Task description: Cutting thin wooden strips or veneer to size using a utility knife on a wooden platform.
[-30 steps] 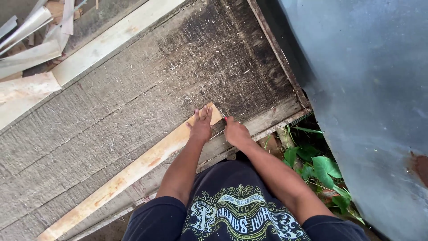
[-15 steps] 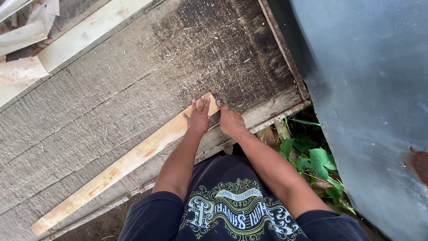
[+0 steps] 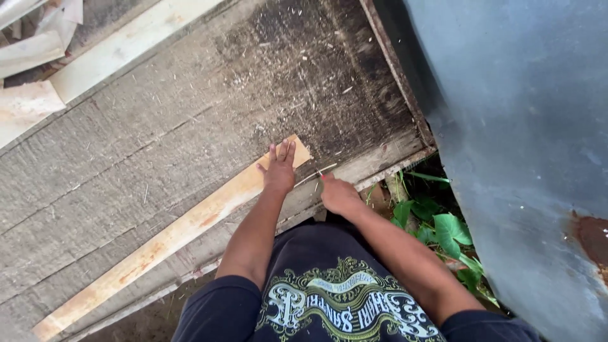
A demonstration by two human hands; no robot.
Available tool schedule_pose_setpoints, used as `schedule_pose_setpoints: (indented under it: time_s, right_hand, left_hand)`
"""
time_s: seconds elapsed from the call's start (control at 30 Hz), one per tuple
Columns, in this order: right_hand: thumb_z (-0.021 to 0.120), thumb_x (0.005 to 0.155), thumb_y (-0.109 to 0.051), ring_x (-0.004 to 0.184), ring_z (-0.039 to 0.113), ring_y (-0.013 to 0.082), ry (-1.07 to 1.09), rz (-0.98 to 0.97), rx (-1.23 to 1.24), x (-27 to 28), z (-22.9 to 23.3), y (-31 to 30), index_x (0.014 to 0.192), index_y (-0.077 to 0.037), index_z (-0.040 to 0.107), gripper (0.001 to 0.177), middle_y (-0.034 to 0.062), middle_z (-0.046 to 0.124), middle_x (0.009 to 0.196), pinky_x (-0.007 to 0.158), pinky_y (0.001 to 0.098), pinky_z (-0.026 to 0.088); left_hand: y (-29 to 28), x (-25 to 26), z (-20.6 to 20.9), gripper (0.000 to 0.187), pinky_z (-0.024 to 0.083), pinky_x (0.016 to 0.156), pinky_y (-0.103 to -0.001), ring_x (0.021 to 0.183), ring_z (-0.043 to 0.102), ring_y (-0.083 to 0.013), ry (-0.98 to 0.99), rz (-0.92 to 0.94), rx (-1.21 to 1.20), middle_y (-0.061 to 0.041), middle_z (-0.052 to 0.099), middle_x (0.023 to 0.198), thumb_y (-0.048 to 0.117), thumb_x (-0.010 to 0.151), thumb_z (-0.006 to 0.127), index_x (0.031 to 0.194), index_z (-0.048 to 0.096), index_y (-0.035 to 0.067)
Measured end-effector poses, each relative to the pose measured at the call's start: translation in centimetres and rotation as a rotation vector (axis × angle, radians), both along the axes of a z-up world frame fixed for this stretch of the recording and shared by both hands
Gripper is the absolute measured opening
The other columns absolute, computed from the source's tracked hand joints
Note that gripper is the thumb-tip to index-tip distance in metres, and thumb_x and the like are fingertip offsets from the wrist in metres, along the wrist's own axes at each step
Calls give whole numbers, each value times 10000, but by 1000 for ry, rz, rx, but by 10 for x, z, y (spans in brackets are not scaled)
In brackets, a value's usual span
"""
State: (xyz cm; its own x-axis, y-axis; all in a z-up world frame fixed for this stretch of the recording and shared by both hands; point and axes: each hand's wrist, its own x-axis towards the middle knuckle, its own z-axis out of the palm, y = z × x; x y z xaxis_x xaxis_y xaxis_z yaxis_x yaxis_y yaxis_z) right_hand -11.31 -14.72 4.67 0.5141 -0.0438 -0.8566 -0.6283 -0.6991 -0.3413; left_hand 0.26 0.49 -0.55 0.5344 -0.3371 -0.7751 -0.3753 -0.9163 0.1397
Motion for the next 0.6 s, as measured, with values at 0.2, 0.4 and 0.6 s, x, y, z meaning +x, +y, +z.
schedule_pose_setpoints:
  time_s: [0.2, 0.4, 0.6]
  right_hand:
    - [363, 1007, -226, 1121, 649, 564, -109, -116, -1, 46, 3, 6, 1277, 45, 457, 394, 355, 670, 1151, 894, 648, 539]
    - [410, 999, -180, 1088, 684, 518, -104, -106, -71, 73, -15, 16, 1247, 48, 492, 347, 326, 699, 1091, 880, 601, 568]
    - [415, 986, -152, 1053, 677, 554, -184, -29, -65, 53, -27, 13, 1305, 95, 481, 409, 393, 682, 1086, 847, 628, 573]
  left_hand:
    - [0, 5, 1, 759, 201, 1150, -804, 1593, -92, -283, -12, 5, -8, 112, -72, 1735, 269, 1079, 489, 1661, 6, 335]
    - [1, 2, 3, 760, 228, 1138, -809, 1594, -65, -297, -24, -16, -9, 102, -56, 1737, 278, 1078, 495, 1663, 13, 329]
    - [2, 1, -11, 774, 220, 1139, -811, 1593, -65, -294, -39, -19, -10, 117, -63, 1734, 287, 1072, 504, 1662, 7, 345]
